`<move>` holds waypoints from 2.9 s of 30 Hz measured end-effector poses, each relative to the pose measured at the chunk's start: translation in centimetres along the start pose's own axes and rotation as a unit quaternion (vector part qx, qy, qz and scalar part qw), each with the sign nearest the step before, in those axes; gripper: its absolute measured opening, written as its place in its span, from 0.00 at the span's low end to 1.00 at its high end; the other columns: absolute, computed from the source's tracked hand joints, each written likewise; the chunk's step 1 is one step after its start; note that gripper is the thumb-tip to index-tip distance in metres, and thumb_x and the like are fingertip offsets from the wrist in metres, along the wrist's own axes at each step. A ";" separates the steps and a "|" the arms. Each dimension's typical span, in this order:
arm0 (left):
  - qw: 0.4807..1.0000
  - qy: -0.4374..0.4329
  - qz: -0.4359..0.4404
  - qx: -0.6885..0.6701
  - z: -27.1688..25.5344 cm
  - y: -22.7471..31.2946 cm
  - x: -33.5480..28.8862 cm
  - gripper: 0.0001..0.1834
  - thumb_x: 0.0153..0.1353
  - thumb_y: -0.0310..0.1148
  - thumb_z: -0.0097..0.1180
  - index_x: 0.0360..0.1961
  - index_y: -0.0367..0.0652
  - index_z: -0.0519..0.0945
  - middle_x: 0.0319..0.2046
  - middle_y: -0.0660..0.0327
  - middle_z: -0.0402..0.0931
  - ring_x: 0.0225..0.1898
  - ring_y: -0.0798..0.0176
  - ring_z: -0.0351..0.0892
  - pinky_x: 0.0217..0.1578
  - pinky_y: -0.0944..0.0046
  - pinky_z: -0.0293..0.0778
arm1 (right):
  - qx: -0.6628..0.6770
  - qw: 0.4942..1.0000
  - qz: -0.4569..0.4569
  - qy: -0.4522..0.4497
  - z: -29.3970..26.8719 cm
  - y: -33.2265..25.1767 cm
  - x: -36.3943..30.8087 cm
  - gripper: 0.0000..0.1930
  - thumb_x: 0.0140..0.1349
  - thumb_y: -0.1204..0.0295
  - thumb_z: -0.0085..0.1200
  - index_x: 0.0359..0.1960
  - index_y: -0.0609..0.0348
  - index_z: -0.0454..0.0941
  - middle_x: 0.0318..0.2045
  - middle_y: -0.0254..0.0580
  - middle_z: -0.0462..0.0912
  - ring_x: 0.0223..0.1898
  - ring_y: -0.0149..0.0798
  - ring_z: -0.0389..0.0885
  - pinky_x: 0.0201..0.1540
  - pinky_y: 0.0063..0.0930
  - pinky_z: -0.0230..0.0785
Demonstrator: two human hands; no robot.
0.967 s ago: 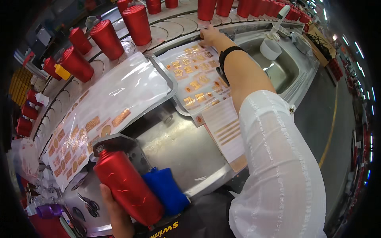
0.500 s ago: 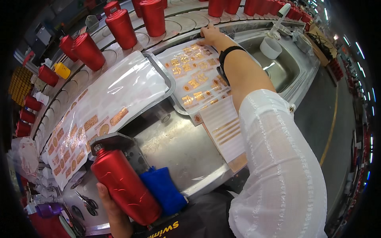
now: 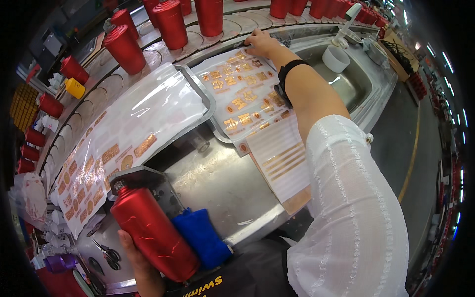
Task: Applying labels and protective films to red bottles on an assembly line.
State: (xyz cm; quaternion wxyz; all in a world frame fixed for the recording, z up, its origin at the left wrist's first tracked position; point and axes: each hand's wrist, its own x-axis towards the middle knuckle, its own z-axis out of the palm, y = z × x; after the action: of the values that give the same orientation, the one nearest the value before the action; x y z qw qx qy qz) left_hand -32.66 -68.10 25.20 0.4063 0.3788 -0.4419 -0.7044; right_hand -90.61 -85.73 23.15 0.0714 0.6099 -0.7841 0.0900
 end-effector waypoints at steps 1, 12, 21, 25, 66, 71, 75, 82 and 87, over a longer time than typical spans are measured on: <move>1.000 0.004 -0.003 -0.004 -0.1 0.0 0.0 0.45 0.62 0.67 0.40 0.66 0.39 0.58 0.58 0.50 0.68 0.55 0.53 0.72 0.54 0.53 0.71 | -0.013 1.000 0.007 -0.006 0.0 0.0 -0.1 0.15 0.53 0.61 0.62 0.42 0.48 0.80 0.50 0.41 0.71 0.56 0.50 0.67 0.56 0.43 0.65; 1.000 -0.012 0.005 -0.011 0.2 0.1 0.1 0.44 0.63 0.66 0.39 0.66 0.39 0.58 0.59 0.51 0.67 0.56 0.53 0.72 0.55 0.53 0.70 | -0.067 0.998 -0.002 -0.016 -0.8 -1.7 0.5 0.08 0.53 0.62 0.61 0.33 0.47 0.79 0.51 0.32 0.71 0.58 0.43 0.66 0.54 0.47 0.68; 1.000 -0.006 0.008 -0.013 0.4 0.2 0.1 0.44 0.63 0.66 0.39 0.66 0.39 0.58 0.58 0.51 0.68 0.55 0.53 0.72 0.54 0.53 0.71 | -0.035 0.997 -0.075 0.008 -0.7 -1.6 1.0 0.12 0.55 0.66 0.57 0.42 0.40 0.82 0.50 0.35 0.73 0.55 0.45 0.70 0.54 0.43 0.69; 1.000 -0.009 0.004 -0.018 0.1 0.0 0.0 0.43 0.63 0.66 0.39 0.65 0.39 0.59 0.58 0.51 0.68 0.54 0.53 0.73 0.54 0.53 0.72 | 0.026 0.964 -0.231 -0.129 -2.5 -5.4 0.8 0.15 0.55 0.68 0.57 0.46 0.38 0.83 0.47 0.40 0.76 0.53 0.47 0.74 0.53 0.37 0.70; 0.999 0.002 0.004 -0.037 -0.3 -0.4 0.1 0.42 0.63 0.64 0.41 0.64 0.39 0.61 0.56 0.52 0.69 0.53 0.53 0.74 0.53 0.52 0.72 | -0.085 0.958 -0.275 -0.012 -2.0 -14.5 1.9 0.12 0.51 0.61 0.61 0.36 0.47 0.82 0.47 0.33 0.72 0.55 0.40 0.68 0.46 0.43 0.72; 0.999 -0.003 0.004 -0.044 0.2 0.1 0.2 0.40 0.64 0.63 0.40 0.64 0.39 0.61 0.56 0.51 0.70 0.53 0.53 0.74 0.53 0.52 0.72 | -0.069 0.961 -0.264 0.049 -4.1 -13.6 0.2 0.10 0.53 0.62 0.60 0.36 0.47 0.82 0.46 0.32 0.73 0.56 0.40 0.68 0.46 0.42 0.71; 0.998 -0.033 0.008 -0.044 1.0 0.7 0.4 0.40 0.65 0.62 0.39 0.64 0.39 0.61 0.56 0.50 0.70 0.53 0.53 0.74 0.53 0.52 0.72 | 0.044 0.946 -0.293 0.135 -7.0 -13.4 -1.5 0.08 0.54 0.66 0.61 0.30 0.55 0.80 0.39 0.40 0.75 0.45 0.44 0.74 0.41 0.38 0.71; 0.990 -0.089 -0.022 -0.107 1.1 1.1 1.0 0.39 0.67 0.62 0.34 0.63 0.37 0.63 0.52 0.50 0.74 0.49 0.54 0.78 0.49 0.55 0.76 | 0.221 0.903 -0.361 0.074 -14.8 -18.4 -9.8 0.08 0.58 0.73 0.57 0.28 0.61 0.71 0.37 0.44 0.72 0.39 0.42 0.73 0.43 0.30 0.65; 0.989 -0.070 -0.020 -0.129 1.7 2.0 0.8 0.32 0.70 0.55 0.36 0.59 0.37 0.65 0.49 0.52 0.75 0.47 0.59 0.79 0.47 0.59 0.77 | 0.308 0.863 -0.401 0.006 -19.0 -24.5 -17.6 0.06 0.56 0.75 0.58 0.29 0.61 0.73 0.42 0.43 0.74 0.38 0.39 0.75 0.40 0.28 0.67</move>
State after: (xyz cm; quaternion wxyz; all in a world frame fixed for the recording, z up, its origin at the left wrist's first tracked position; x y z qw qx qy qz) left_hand -34.04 -68.83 27.52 0.4063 0.2817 -0.3666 -0.7882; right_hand -62.54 -70.68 39.03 -0.0859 0.8619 -0.4042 0.2939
